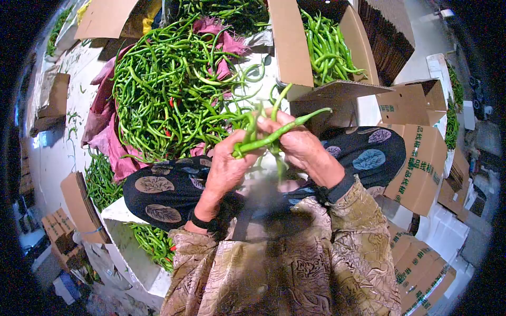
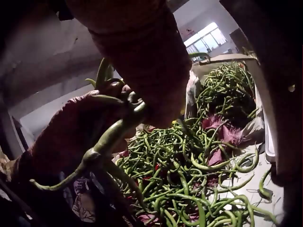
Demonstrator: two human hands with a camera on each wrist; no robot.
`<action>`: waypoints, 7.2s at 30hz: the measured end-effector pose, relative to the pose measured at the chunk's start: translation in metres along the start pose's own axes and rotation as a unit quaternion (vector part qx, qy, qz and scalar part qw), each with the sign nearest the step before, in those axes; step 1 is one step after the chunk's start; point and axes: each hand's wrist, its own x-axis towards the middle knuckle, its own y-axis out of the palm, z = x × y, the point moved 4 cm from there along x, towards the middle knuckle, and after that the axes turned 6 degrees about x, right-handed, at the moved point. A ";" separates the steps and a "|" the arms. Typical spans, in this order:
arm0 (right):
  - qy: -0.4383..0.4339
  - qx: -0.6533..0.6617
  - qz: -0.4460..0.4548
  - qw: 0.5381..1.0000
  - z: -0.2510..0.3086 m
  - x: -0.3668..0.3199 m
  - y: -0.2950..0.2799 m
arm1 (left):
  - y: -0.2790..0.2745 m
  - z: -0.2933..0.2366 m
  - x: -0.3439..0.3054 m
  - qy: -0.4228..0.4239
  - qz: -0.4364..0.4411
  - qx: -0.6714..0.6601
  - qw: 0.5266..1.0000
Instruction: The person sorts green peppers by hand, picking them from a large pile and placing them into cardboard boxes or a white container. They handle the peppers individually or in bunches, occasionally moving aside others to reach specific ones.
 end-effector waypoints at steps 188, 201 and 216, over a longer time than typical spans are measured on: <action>-0.208 -0.082 -0.120 0.967 0.085 -0.081 -0.046 | 0.047 -0.095 0.094 -0.283 0.065 -0.517 0.805; -0.193 0.007 -0.151 0.969 0.085 -0.079 -0.075 | 0.061 -0.105 0.257 -0.264 0.030 -0.249 0.931; 0.031 -0.040 -0.110 0.993 -0.048 0.033 -0.090 | -0.231 -0.100 0.024 -0.363 -0.087 0.177 0.911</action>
